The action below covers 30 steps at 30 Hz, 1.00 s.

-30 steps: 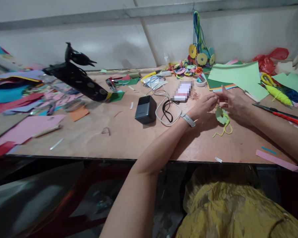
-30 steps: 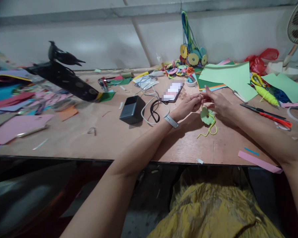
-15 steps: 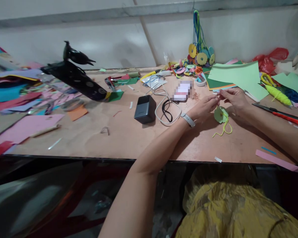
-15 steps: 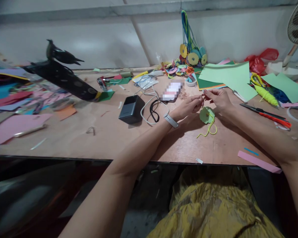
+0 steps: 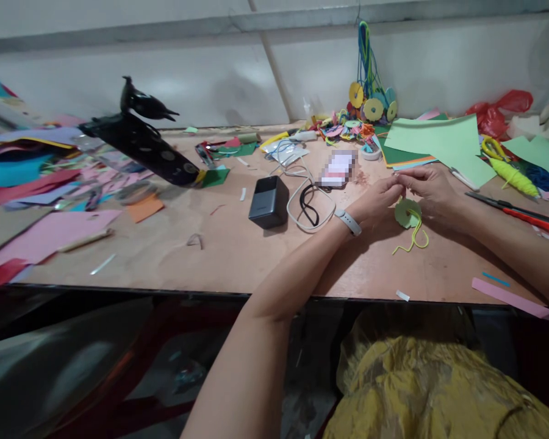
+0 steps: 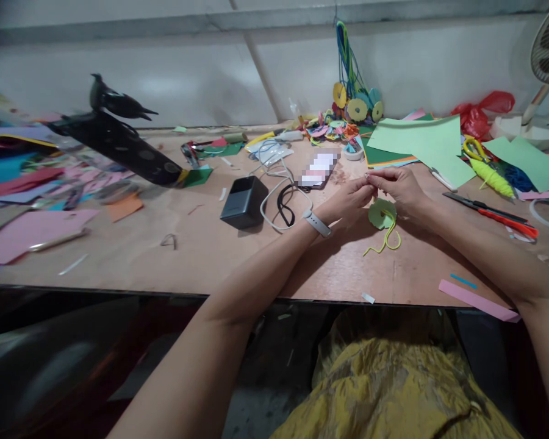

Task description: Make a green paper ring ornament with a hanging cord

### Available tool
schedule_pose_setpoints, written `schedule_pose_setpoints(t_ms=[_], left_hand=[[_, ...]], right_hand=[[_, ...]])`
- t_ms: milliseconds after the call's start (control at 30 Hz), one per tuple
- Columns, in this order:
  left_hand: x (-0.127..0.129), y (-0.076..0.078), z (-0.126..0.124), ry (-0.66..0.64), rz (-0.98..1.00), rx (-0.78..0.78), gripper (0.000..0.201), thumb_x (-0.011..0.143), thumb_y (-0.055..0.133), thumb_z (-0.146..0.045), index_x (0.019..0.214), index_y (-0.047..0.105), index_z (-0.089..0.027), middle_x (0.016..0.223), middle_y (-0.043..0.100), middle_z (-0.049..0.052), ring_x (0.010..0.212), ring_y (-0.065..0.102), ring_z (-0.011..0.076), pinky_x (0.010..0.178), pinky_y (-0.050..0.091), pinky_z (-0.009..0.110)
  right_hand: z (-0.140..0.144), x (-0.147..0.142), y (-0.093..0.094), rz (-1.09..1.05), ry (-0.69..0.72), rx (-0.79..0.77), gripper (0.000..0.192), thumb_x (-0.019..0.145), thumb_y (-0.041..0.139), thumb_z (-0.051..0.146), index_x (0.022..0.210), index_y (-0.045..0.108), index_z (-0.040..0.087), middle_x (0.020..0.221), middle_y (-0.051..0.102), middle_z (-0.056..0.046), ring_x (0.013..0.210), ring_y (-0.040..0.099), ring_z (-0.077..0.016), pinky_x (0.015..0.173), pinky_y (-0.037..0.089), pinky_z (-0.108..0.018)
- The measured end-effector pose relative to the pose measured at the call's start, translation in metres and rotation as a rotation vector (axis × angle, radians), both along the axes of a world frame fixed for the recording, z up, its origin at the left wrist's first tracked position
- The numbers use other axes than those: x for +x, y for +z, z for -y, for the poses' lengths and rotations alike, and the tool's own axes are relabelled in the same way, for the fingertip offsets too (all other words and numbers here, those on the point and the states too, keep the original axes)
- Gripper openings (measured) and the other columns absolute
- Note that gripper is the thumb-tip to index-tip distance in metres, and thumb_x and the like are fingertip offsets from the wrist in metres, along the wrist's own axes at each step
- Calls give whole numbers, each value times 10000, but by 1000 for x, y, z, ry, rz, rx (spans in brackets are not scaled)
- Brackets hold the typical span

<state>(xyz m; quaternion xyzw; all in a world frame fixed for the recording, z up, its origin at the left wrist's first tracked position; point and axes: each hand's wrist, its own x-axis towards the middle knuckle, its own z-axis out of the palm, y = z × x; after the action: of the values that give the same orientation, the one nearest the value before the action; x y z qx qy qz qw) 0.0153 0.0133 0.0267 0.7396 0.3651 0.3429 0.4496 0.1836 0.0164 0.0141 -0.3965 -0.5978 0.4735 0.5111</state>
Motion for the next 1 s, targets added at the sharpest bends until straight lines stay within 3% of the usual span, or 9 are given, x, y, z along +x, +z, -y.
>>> schedule_pose_setpoints(t_ms=[133,333,600,767,1000], left_hand=[[2,4,2,-21,0,-23,275,989,445,-66,760,550,-175,726,515,-18,703,454,120,755,409,257],[0,11,5,-53,8,-86,316,1024,440,-77,737,530,-175,692,460,-30,636,391,107,675,368,247],[1,6,2,-65,56,-140,288,1037,455,-92,790,585,-163,667,459,-31,599,372,95,631,351,234],[-2,-1,-3,-133,142,-185,284,1058,515,-190,781,576,-171,627,416,-45,569,348,92,595,325,237],[-9,-4,-7,-157,198,-239,307,1091,483,-294,807,540,-190,576,332,-76,503,270,78,511,205,224]], right_hand=[[-1,-2,3,-9,-70,-25,193,753,909,407,793,791,259,826,748,-7,798,635,-177,714,517,-327],[-1,0,11,-48,-40,-145,278,792,896,478,830,744,248,684,625,38,576,450,-105,546,387,-262],[2,1,11,-72,41,-187,320,754,945,436,795,688,250,697,610,39,611,481,-126,587,415,-280],[0,3,10,-81,82,-216,450,807,880,599,730,621,238,643,564,32,580,454,-120,565,400,-285],[-2,7,12,-26,-45,-156,527,791,812,734,764,572,266,634,556,38,596,493,-127,573,404,-290]])
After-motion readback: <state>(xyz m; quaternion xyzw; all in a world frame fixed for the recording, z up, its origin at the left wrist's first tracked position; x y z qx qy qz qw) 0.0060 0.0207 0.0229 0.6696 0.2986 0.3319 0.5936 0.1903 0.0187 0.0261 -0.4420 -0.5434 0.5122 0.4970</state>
